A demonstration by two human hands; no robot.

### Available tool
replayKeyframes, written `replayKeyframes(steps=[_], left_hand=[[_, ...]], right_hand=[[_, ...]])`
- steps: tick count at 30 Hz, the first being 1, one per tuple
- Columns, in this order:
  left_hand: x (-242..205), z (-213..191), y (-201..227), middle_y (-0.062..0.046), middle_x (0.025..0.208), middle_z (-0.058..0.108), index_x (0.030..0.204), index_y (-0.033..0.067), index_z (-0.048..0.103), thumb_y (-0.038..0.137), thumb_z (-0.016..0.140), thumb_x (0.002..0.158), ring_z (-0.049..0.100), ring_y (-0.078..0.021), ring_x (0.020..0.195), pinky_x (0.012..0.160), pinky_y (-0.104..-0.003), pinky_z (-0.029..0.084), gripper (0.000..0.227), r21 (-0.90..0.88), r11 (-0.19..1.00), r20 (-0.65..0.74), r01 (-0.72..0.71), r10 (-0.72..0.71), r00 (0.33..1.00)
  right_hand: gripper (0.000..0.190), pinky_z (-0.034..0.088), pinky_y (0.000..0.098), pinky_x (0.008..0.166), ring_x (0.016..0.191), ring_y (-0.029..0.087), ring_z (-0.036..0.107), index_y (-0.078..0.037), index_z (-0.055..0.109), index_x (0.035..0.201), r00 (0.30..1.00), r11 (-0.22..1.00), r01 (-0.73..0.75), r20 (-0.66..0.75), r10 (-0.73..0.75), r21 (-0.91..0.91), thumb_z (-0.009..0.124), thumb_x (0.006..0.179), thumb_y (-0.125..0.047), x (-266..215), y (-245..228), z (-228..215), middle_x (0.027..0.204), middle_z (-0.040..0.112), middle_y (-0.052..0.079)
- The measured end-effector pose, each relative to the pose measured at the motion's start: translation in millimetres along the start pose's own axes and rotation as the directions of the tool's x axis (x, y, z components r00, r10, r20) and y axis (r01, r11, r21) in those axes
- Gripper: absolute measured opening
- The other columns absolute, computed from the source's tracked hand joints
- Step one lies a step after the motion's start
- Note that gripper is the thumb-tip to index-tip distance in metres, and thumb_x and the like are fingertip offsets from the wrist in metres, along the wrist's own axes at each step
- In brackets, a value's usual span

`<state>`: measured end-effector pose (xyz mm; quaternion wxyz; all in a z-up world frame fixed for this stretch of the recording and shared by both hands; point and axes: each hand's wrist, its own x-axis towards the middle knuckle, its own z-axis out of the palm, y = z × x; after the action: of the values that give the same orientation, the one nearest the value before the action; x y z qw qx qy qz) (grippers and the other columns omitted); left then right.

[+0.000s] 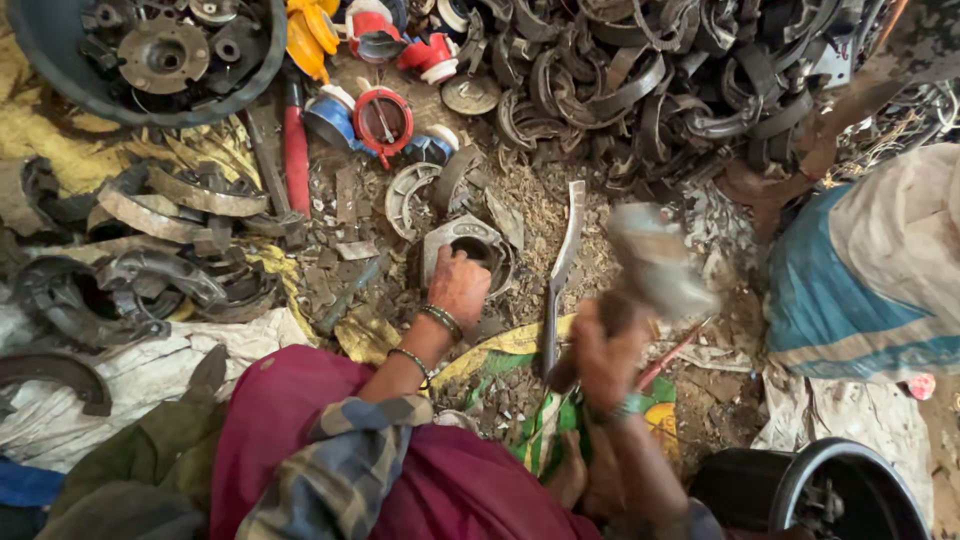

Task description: The person sits on the floor and uses a hammer to repeatedly strike a metal part placed on a metal block, breaking it into smaller pieces. The person handles the metal parts by hand, repositioning them as needed during the process.

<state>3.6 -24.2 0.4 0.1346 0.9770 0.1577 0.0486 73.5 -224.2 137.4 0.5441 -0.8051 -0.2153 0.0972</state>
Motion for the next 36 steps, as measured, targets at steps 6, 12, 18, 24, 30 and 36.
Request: replayKeyframes(steps=[6, 12, 18, 24, 30, 36], left_hand=[[7, -2, -1, -0.011, 0.076, 0.074, 0.072, 0.0142, 0.077, 0.015, 0.064, 0.08, 0.069, -0.0303, 0.092, 0.096, -0.052, 0.04, 0.015, 0.068, 0.997, -0.148, 0.024, -0.013, 0.989], [0, 1, -2, -0.01, 0.079, 0.074, 0.07, 0.0151, 0.078, 0.018, 0.065, 0.073, 0.069, -0.0294, 0.09, 0.093, -0.05, 0.04, 0.014, 0.005, 1.0, -0.033, -0.002, 0.002, 0.999], [5, -1, 0, -0.008, 0.079, 0.075, 0.073, 0.0157, 0.079, 0.017, 0.064, 0.08, 0.069, -0.0271, 0.09, 0.094, -0.051, 0.04, 0.016, 0.041, 0.999, -0.04, 0.019, -0.017, 0.999], [0, -7, 4, -0.008, 0.079, 0.075, 0.075, 0.0169, 0.079, 0.015, 0.062, 0.084, 0.069, -0.0272, 0.092, 0.095, -0.052, 0.04, 0.019, 0.034, 0.998, -0.092, 0.048, -0.045, 0.995], [-4, -10, 3, -0.008, 0.08, 0.074, 0.074, 0.017, 0.079, 0.015, 0.063, 0.081, 0.069, -0.0278, 0.092, 0.096, -0.052, 0.039, 0.018, -0.045, 0.998, -0.037, 0.053, -0.054, 0.998], [1, -10, 3, -0.008, 0.08, 0.074, 0.076, 0.0161, 0.079, 0.016, 0.065, 0.083, 0.069, -0.0273, 0.092, 0.094, -0.053, 0.039, 0.016, 0.029, 0.998, -0.014, 0.05, -0.05, 0.999]], right_hand=[[0.051, 0.053, 0.0401, 0.059, 0.066, 0.026, 0.07, 0.0, 0.056, 0.121, 0.986, 0.857, 0.1, 0.168, -0.016, -0.505, 0.07, 0.093, -0.041, 8, 39, 42, 0.078, 0.067, 0.017], [0.025, 0.063, 0.0309, 0.052, 0.062, 0.016, 0.066, -0.001, 0.053, 0.111, 1.0, 0.995, 0.009, 0.027, -0.006, -0.095, 0.065, 0.093, -0.012, 10, -35, -5, 0.088, 0.065, 0.01], [0.021, 0.062, 0.0283, 0.064, 0.071, 0.015, 0.067, -0.007, 0.05, 0.117, 0.952, 0.92, 0.302, -0.122, -0.279, 0.252, 0.065, 0.103, -0.009, 9, -29, -15, 0.088, 0.067, 0.008], [0.04, 0.054, 0.0428, 0.063, 0.074, 0.029, 0.07, 0.0, 0.057, 0.118, 0.98, 0.877, 0.148, 0.189, -0.066, -0.457, 0.071, 0.093, -0.029, -8, 50, 43, 0.086, 0.069, 0.021], [0.029, 0.059, 0.0343, 0.054, 0.063, 0.018, 0.066, -0.006, 0.056, 0.112, 0.959, 0.952, -0.236, 0.112, 0.26, -0.196, 0.068, 0.093, -0.024, 0, -11, 19, 0.08, 0.069, 0.008], [0.018, 0.06, 0.0306, 0.056, 0.066, 0.014, 0.066, -0.005, 0.05, 0.12, 0.873, 0.84, 0.487, -0.123, -0.472, 0.237, 0.06, 0.106, -0.009, 15, -60, -15, 0.085, 0.066, 0.005]])
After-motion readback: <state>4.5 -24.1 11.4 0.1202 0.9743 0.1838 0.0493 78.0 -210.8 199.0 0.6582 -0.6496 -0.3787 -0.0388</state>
